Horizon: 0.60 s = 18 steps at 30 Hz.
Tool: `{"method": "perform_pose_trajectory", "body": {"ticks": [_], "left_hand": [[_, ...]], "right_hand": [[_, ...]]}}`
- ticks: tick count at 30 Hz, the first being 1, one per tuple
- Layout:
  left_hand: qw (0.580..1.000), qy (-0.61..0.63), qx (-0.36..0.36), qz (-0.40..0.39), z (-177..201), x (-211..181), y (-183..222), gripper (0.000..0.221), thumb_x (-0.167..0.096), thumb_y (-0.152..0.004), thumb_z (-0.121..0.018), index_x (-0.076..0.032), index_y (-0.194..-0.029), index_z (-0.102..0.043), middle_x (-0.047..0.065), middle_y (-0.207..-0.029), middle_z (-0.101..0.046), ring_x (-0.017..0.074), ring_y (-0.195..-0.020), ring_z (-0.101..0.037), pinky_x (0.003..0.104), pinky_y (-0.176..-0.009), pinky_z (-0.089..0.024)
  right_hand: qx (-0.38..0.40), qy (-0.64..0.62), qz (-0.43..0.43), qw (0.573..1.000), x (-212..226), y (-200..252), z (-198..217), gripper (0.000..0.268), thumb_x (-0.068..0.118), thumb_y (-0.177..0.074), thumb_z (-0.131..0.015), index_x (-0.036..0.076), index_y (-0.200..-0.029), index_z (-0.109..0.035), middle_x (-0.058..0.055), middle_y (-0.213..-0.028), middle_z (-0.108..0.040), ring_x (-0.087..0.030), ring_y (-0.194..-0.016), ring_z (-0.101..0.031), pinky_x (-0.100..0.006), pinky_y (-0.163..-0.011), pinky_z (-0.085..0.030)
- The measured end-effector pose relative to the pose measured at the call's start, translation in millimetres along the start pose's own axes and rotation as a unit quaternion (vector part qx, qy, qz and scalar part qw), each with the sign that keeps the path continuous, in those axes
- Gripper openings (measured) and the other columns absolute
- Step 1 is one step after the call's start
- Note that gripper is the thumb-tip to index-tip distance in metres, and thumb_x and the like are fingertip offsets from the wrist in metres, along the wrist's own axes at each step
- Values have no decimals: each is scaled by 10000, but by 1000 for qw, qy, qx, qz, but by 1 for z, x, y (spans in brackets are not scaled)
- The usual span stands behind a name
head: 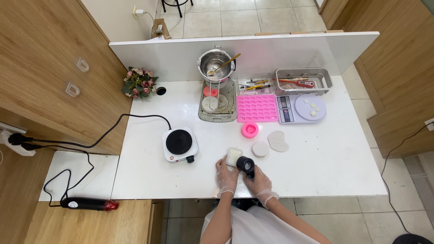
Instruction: Using a handheld heat gun to warm or smooth the surface of a block of wax on a workbench.
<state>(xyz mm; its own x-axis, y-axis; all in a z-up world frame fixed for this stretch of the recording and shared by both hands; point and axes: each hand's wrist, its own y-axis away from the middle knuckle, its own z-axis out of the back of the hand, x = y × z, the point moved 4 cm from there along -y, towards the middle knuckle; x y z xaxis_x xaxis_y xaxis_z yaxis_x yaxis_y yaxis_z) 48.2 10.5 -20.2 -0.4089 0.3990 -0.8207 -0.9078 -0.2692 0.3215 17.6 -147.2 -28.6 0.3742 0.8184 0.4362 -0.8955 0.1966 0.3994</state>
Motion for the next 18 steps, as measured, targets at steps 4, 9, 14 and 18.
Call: {"method": "perform_pose_trajectory", "body": {"ticks": [4,9,14,18], "left_hand": [[1000,-8,2,3,-1,-2,0,675,-279,-755,-780,-279,-1402,-588,37,-1438,-443,367,-1194,-651,468,-1003,-562],[1000,-4,-6,5,-1,0,-1,688,-315,-732,-797,-299,-1390,-598,15,-1423,-455,346,-1152,-678,467,-1001,-561],[1000,-8,1,8,-2,1,-1,695,-309,-731,-801,-301,-1395,-595,13,-1427,-449,363,-1207,-643,470,-1014,-554],[1000,-4,-2,2,-4,2,-2,700,-304,-728,-791,-305,-1398,-587,16,-1422,-449,378,-1209,-637,473,-1010,-554]], "right_hand": [[3,-1,-4,1000,0,0,1,410,474,-819,-669,304,-1131,-464,22,-1193,-639,-270,-1183,-667,-444,-1045,-557],[17,0,-4,1000,1,2,4,401,461,-832,-652,298,-1148,-467,8,-1192,-646,-279,-1193,-666,-443,-1054,-548],[17,3,-2,1000,4,4,6,403,454,-832,-663,290,-1146,-470,5,-1203,-640,-282,-1202,-659,-444,-1060,-545],[13,-1,1,1000,1,1,2,419,459,-829,-665,290,-1156,-466,-5,-1214,-638,-295,-1198,-659,-458,-1060,-542]]}}
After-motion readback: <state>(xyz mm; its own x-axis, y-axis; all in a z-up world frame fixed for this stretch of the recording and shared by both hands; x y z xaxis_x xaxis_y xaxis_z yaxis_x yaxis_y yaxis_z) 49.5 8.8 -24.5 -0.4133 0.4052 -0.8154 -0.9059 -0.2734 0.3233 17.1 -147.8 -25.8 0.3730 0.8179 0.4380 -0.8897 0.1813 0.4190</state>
